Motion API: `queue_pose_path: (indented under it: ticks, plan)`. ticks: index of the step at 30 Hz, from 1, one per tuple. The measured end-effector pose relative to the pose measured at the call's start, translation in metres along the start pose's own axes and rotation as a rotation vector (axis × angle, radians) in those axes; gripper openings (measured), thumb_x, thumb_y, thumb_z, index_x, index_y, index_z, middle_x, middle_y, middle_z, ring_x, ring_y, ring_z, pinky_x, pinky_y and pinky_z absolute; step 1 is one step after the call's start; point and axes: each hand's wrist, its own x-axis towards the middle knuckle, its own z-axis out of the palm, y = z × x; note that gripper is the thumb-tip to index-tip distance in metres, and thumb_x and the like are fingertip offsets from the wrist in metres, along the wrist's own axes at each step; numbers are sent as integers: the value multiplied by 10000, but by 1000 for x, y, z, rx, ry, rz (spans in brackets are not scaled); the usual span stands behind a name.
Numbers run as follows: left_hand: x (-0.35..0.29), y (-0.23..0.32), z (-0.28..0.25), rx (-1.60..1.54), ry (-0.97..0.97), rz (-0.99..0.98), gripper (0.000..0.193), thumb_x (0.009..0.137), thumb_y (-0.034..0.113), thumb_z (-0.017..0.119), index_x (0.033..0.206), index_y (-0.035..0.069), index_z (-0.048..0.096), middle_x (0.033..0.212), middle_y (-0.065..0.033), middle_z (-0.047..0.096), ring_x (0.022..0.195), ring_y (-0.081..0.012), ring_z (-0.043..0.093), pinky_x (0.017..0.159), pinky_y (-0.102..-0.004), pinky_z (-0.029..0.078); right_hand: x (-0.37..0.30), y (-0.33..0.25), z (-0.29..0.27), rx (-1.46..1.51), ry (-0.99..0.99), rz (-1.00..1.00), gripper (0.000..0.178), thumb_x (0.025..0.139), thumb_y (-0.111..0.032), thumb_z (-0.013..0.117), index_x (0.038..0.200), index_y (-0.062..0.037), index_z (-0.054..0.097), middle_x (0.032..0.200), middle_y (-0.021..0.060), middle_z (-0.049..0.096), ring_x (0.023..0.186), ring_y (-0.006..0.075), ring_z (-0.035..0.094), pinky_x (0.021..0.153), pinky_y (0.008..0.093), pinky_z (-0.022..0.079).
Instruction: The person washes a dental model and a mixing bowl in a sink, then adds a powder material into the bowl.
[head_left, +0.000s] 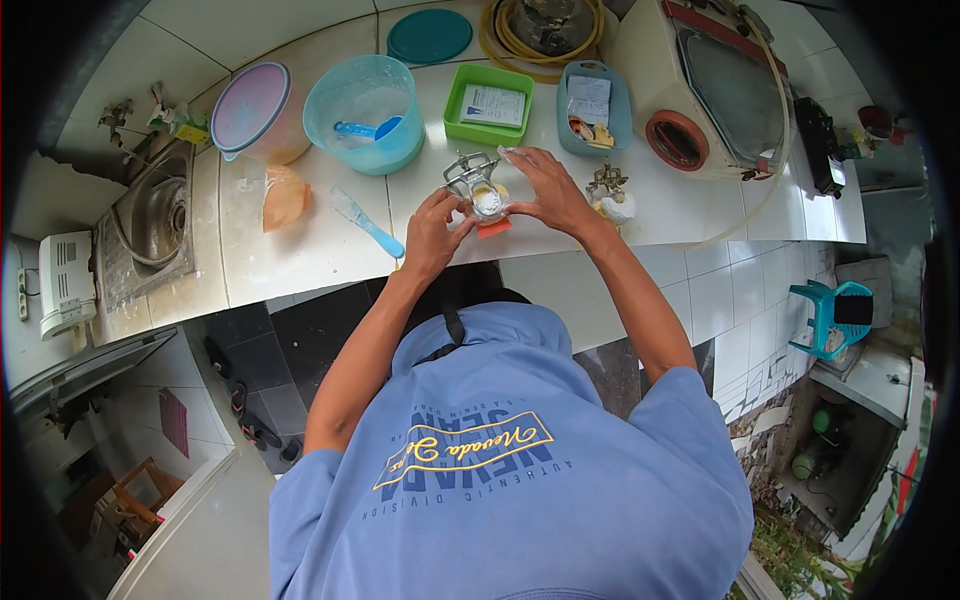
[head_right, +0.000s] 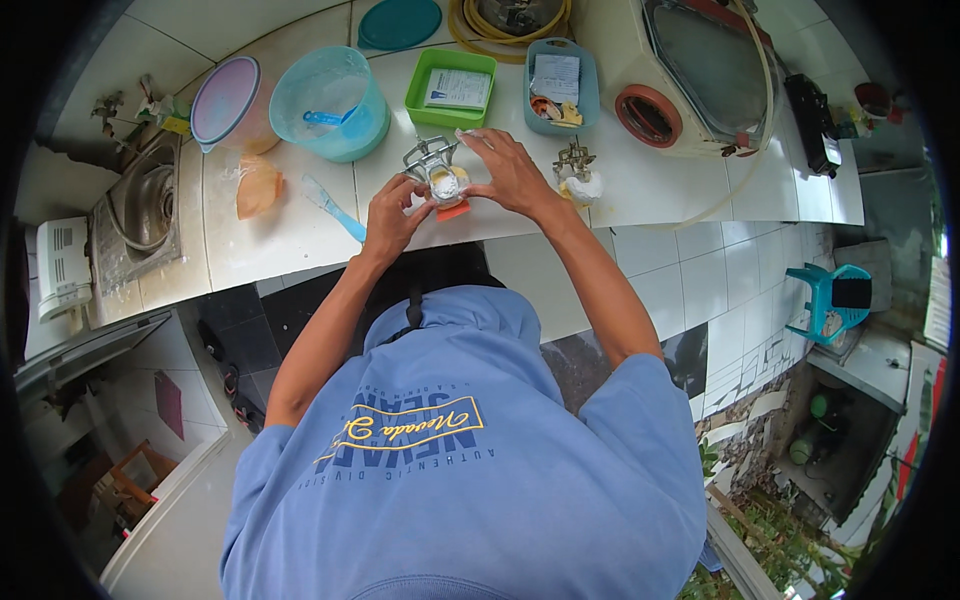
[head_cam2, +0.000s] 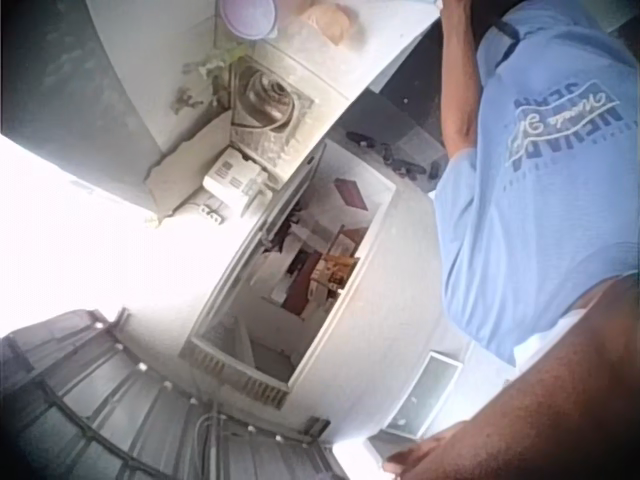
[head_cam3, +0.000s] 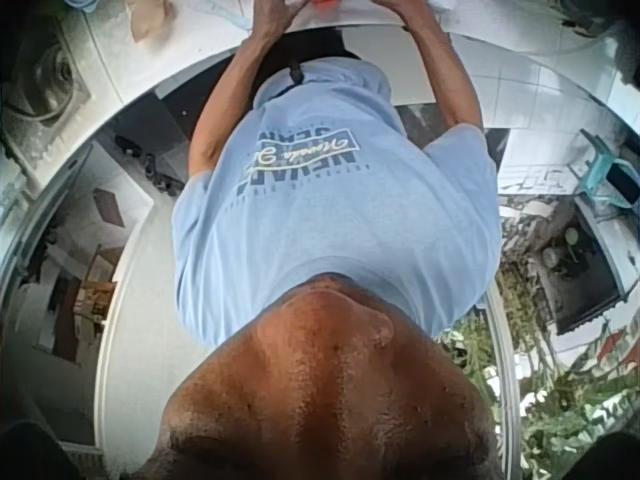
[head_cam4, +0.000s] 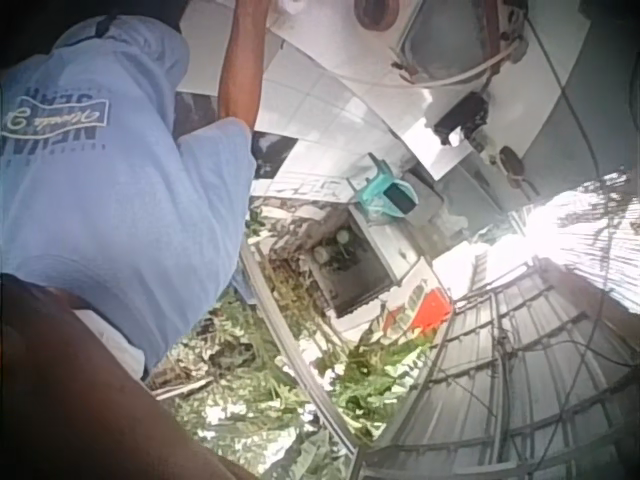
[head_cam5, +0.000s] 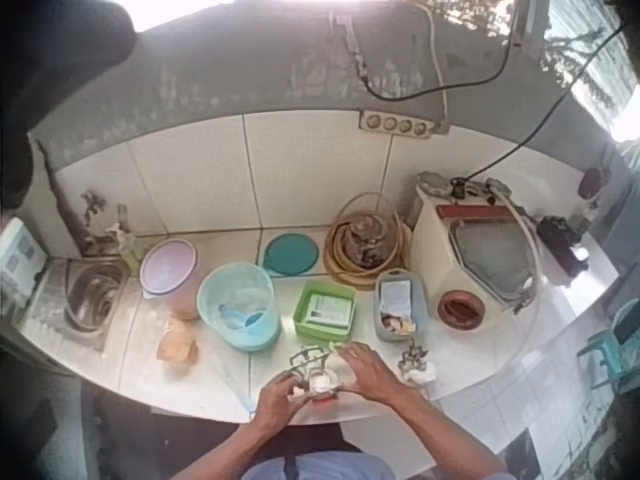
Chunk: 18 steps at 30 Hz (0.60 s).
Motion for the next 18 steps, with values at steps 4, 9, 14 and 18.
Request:
queue_pose_path:
  ticks: [4,9,14,18]
  plan:
    - [1,-6,-4,8,-23,7,264,745,119,809,962,27,689,901,-62,625,667,-198,530,630,-333,483,2,-3,-1,-7,-3,-14,851,700,-309,843,1433,-103,464,1396,158,485,1306,347,448,1074,457,388]
    - [2,-2,-6,-6,-33,39,268,732,135,821,940,31,688,883,-64,619,689,-194,542,633,-333,480,0,-11,2,27,-39,0,857,696,-276,835,1442,-102,450,1400,166,480,1313,353,440,1078,461,383]
    - [3,6,2,36,-14,-30,267,717,127,824,900,24,659,872,-69,623,717,-213,569,645,-345,491,-1,-12,6,40,-16,34,915,693,-270,829,1477,-86,394,1411,194,455,1317,374,429,1089,461,373]
    - [1,11,6,46,10,-67,291,699,120,831,882,23,627,874,-75,624,744,-247,595,667,-362,504,-3,-12,9,135,-31,112,986,693,-249,837,1516,-89,318,1455,187,409,1342,364,411,1130,439,341]
